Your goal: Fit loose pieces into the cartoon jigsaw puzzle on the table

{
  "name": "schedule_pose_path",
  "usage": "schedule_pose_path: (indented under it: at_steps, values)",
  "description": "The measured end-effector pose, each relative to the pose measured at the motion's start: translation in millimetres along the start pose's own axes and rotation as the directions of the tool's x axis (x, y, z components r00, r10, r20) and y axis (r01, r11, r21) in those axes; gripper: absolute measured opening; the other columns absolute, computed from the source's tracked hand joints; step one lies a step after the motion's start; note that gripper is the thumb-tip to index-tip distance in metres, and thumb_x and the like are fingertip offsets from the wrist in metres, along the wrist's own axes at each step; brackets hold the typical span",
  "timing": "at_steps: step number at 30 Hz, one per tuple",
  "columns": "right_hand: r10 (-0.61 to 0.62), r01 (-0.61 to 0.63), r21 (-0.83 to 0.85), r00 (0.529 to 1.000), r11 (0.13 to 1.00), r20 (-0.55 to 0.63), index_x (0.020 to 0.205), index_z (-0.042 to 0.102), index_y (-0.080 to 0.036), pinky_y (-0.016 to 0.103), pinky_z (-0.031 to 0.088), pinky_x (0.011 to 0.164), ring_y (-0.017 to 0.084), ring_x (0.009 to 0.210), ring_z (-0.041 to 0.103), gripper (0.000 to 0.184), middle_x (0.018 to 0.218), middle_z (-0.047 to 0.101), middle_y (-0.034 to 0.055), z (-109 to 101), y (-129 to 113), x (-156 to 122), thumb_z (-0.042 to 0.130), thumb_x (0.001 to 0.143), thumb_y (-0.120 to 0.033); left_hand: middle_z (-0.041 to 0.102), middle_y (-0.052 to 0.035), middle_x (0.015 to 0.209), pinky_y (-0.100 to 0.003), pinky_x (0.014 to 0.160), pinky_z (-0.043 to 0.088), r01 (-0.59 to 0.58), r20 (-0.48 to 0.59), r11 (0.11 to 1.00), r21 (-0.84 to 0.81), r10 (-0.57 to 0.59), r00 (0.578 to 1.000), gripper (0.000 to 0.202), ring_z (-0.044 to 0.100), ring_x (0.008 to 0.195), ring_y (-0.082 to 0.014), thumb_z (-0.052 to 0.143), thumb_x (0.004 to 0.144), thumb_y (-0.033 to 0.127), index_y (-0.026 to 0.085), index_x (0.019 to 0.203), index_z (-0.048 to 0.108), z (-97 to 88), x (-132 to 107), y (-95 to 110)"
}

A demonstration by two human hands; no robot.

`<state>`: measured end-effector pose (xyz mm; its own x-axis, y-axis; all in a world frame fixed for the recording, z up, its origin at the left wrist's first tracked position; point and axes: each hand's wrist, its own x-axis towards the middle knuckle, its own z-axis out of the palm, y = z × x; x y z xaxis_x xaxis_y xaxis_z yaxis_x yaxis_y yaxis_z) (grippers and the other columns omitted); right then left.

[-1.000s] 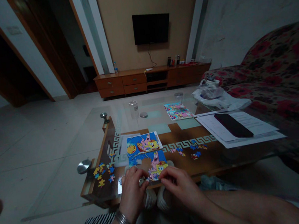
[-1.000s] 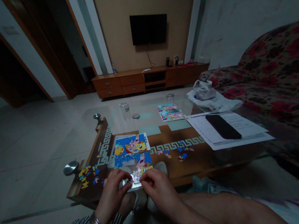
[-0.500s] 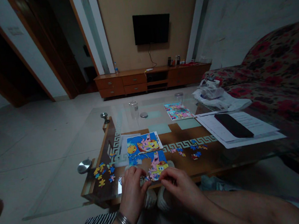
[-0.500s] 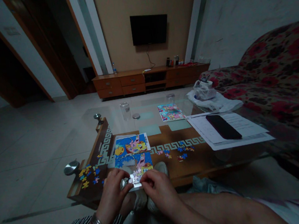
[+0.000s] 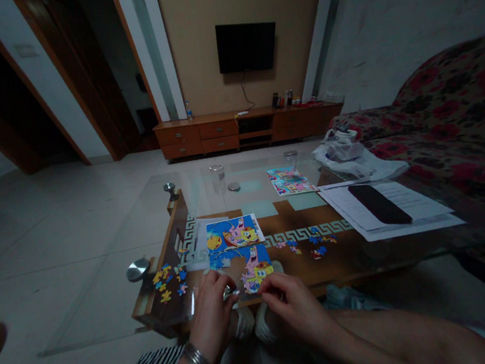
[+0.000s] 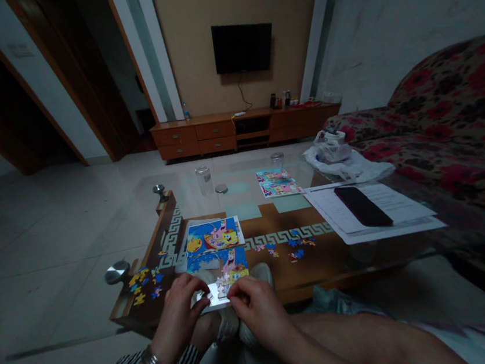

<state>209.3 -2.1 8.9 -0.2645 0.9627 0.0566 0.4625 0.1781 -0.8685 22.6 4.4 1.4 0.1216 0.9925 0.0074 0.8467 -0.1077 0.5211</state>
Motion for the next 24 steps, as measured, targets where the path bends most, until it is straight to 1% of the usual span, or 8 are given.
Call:
schedule_pose_path:
  at_steps: [3,6,9,12,16,21,24]
  values:
    - [0.0,0.0,0.002,1.0,1.0,-0.004,0.077,0.065,-0.014,0.024,0.04,0.063,0.016,0.07,0.057,0.015,0.074,0.062,0.0016,1,0,0,0.055,0.078,-0.004,0.06,-0.0043,0.097,-0.035,0.085,0.039,-0.01,0.058,0.998,-0.058,0.014,0.998,0.015,0.054,0.101,-0.0237,0.057,0.08,0.009,0.021,0.085,0.065,-2.2,1,0]
    - [0.01,-0.01,-0.007,1.0,1.0,-0.003,0.076,0.065,-0.014,0.024,0.04,0.064,0.016,0.07,0.057,0.015,0.074,0.062,0.0014,0,0,0,0.055,0.077,-0.003,0.06,-0.0046,0.097,-0.034,0.085,0.04,-0.018,0.032,0.996,-0.085,0.021,0.999,0.012,0.054,0.1,-0.0228,0.061,0.079,0.011,0.019,0.087,0.063,-3.3,1,-1]
    - [0.015,-0.015,-0.015,1.0,1.0,0.0,0.076,0.065,-0.014,0.024,0.04,0.064,0.015,0.07,0.056,0.016,0.074,0.062,0.0014,0,0,0,0.055,0.077,-0.002,0.06,-0.0048,0.098,-0.035,0.084,0.04,0.0,-0.01,1.0,-0.022,0.0,1.0,0.009,0.054,0.1,-0.0241,0.065,0.078,0.016,0.019,0.086,0.062,-3.4,0,-1]
    - [0.002,-0.002,-0.023,1.0,1.0,-0.003,0.076,0.065,-0.014,0.025,0.04,0.064,0.015,0.07,0.057,0.016,0.074,0.062,0.0016,1,1,-1,0.056,0.077,-0.001,0.06,-0.0045,0.097,-0.035,0.084,0.039,0.004,0.01,1.0,0.028,-0.004,1.0,0.007,0.054,0.101,-0.0248,0.064,0.079,0.016,0.02,0.085,0.063,-3.6,-1,1]
    - [-0.052,0.052,-0.042,0.999,0.998,-0.005,0.074,0.064,-0.015,0.024,0.041,0.067,0.015,0.073,0.058,0.017,0.075,0.064,0.0018,3,2,-3,0.057,0.076,0.001,0.06,-0.0047,0.098,-0.035,0.084,0.039,-0.023,0.028,0.999,0.033,0.022,0.999,0.008,0.054,0.102,-0.024,0.06,0.082,0.015,0.02,0.087,0.064,-2.5,0,0]
    - [-0.074,0.074,-0.109,0.997,0.991,0.0,0.075,0.065,-0.016,0.023,0.041,0.066,0.015,0.074,0.059,0.018,0.076,0.064,0.0013,8,4,-6,0.059,0.076,0.001,0.061,-0.0044,0.096,-0.034,0.081,0.038,-0.047,0.019,0.995,0.087,0.046,0.999,0.01,0.055,0.098,-0.0235,0.056,0.084,0.016,0.021,0.087,0.065,0.3,0,-7]
    - [-0.084,0.086,-0.165,0.996,0.983,0.015,0.077,0.065,-0.017,0.023,0.042,0.068,0.015,0.077,0.06,0.016,0.08,0.065,0.001,0,10,-3,0.06,0.077,-0.001,0.062,-0.0041,0.096,-0.034,0.08,0.037,-0.056,0.002,0.987,0.15,0.056,0.998,0.012,0.055,0.097,-0.0235,0.055,0.085,0.017,0.023,0.086,0.065,0.2,-1,-15]
